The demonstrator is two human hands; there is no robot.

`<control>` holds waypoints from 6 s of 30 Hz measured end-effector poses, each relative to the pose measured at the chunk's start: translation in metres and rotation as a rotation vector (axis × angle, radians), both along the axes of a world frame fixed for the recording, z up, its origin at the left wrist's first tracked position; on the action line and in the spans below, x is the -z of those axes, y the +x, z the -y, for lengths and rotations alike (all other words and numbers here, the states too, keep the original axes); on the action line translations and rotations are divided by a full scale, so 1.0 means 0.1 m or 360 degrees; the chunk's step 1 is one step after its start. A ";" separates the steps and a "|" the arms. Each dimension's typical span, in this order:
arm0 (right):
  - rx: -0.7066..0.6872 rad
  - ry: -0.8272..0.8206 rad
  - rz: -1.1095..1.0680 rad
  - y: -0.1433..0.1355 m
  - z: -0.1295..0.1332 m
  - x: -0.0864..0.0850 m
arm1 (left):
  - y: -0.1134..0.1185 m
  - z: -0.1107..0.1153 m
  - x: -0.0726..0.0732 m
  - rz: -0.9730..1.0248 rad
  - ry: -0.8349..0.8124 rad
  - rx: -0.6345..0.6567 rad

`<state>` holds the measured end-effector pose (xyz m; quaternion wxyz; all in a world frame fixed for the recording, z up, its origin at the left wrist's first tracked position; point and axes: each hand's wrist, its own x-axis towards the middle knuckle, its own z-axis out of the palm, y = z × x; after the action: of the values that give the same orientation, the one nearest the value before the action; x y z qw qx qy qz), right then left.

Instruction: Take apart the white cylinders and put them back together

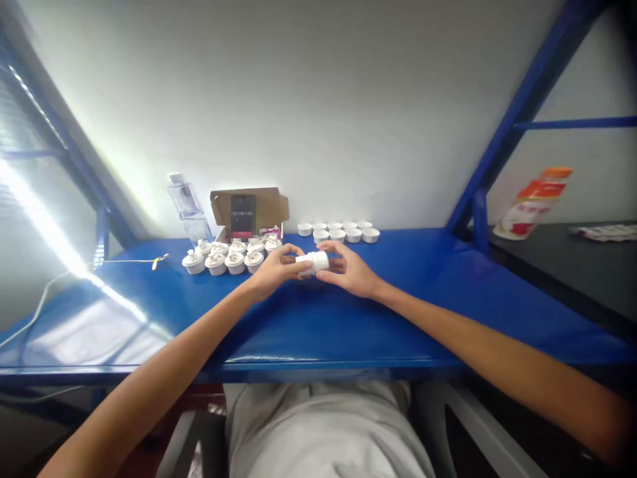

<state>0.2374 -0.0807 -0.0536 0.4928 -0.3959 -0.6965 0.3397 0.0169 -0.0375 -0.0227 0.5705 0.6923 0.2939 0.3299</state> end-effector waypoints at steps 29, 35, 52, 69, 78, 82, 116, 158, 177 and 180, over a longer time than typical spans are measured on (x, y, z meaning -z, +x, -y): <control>-0.0108 -0.0528 -0.0238 0.05 0.02 -0.15 | 0.05 -0.01 0.04 0.0094 0.0116 -0.0084; -0.0045 -0.0515 -0.0137 0.09 -0.04 -0.13 | 0.06 0.00 0.05 0.0046 0.0109 -0.0040; 0.0281 0.0503 0.0892 -0.10 -0.62 -0.13 | 0.00 -0.01 0.03 -0.0649 0.1224 -0.0353; 0.0748 0.0171 0.1776 -0.47 -1.58 -0.28 | -0.02 -0.01 0.06 -0.0831 0.1301 -0.0096; 0.0439 0.0215 0.1054 -0.42 -1.00 -0.23 | -0.21 -0.15 -0.05 -0.1164 0.1636 -0.0690; 0.0206 -0.0203 0.0427 -0.24 -0.63 -0.07 | -0.33 -0.26 -0.01 -0.1395 0.1697 -0.0932; 0.0443 0.0711 0.0319 -0.18 -0.40 -0.06 | -0.05 -0.15 -0.01 -0.0316 0.0823 -0.0419; 0.0151 0.0087 -0.0069 -0.25 -0.19 -0.05 | -0.13 -0.18 -0.04 0.0269 0.0013 -0.0034; 0.0014 -0.0075 -0.0172 -0.28 -0.17 -0.05 | -0.18 -0.17 -0.12 0.0033 0.0364 0.0015; 0.0078 0.0353 0.0065 -0.27 -0.11 -0.09 | -0.18 -0.18 -0.10 0.0014 0.0275 -0.0029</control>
<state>0.2106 -0.0696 -0.0447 0.5275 -0.3627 -0.7297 0.2403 -0.0015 -0.0198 -0.0125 0.5069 0.7348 0.2682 0.3622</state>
